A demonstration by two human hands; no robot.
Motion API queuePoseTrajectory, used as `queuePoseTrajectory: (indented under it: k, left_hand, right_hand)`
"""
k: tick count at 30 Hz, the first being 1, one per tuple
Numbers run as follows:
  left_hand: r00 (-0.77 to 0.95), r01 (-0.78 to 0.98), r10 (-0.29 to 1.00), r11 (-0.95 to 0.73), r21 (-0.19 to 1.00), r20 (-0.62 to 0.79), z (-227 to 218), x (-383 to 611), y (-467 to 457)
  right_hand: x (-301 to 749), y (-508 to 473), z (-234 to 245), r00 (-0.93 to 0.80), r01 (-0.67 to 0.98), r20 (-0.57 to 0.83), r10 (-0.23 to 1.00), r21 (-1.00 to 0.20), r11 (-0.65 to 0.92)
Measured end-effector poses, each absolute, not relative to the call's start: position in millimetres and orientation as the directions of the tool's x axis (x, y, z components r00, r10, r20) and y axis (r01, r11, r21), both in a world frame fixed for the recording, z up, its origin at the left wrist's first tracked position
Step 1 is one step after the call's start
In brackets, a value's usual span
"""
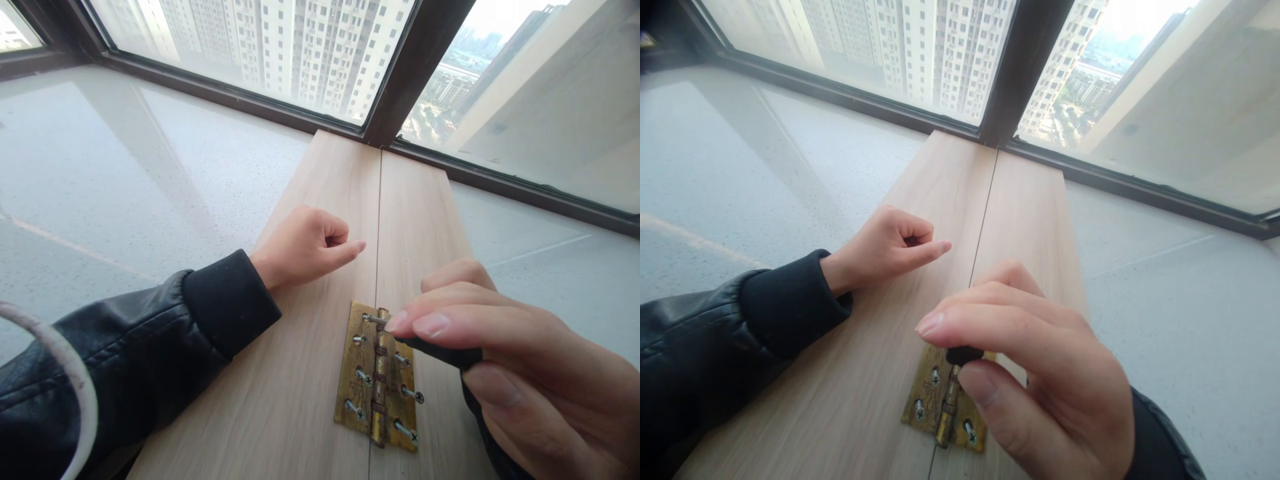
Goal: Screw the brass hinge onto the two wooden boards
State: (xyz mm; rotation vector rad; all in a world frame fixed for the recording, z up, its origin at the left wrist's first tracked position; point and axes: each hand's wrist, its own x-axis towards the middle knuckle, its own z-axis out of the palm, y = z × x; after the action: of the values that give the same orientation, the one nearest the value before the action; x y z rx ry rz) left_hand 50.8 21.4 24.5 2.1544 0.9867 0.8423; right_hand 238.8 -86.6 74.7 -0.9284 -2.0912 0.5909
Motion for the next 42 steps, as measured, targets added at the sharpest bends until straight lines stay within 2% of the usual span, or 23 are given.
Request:
queuePoseTrajectory:
  k: [6, 11, 16, 25, 29, 32, 35, 38, 42]
  left_hand:
    - [0.522, 0.404, 0.801, -0.534, 0.743, 0.292, 24, 50, 22]
    - [0.527, 0.407, 0.799, -0.536, 0.740, 0.290, 24, 50, 21]
    - [0.520, 0.403, 0.804, -0.529, 0.746, 0.289, 25, 50, 21]
    - [0.523, 0.407, 0.800, -0.538, 0.738, 0.295, 23, 50, 22]
    - [0.517, 0.409, 0.802, -0.539, 0.737, 0.300, 24, 50, 22]
    - [0.518, 0.406, 0.803, -0.535, 0.741, 0.296, 24, 51, 21]
    - [0.519, 0.407, 0.802, -0.535, 0.740, 0.294, 25, 52, 21]
    - [0.515, 0.408, 0.805, -0.533, 0.741, 0.295, 25, 51, 21]
    - [0.517, 0.409, 0.803, -0.537, 0.738, 0.297, 24, 49, 22]
  right_hand:
    - [234, -87, 67, -0.238, 0.458, 0.502, 0.831, -0.697, 0.552]
    - [242, -83, 65, -0.432, 0.463, 0.519, 0.738, -0.575, 0.675]
    - [244, -83, 70, -0.499, 0.463, 0.467, 0.730, -0.569, 0.680]
    - [243, -87, 69, -0.283, 0.517, 0.527, 0.802, -0.620, 0.590]
    - [243, -83, 70, -0.420, 0.526, 0.541, 0.729, -0.510, 0.681]
    - [244, -85, 74, -0.516, 0.506, 0.483, 0.707, -0.494, 0.707]
    - [243, -88, 78, -0.523, 0.526, 0.421, 0.741, -0.525, 0.669]
    - [242, -89, 78, -0.542, 0.488, 0.439, 0.716, -0.529, 0.694]
    - [241, -86, 73, -0.386, 0.534, 0.509, 0.769, -0.557, 0.636]
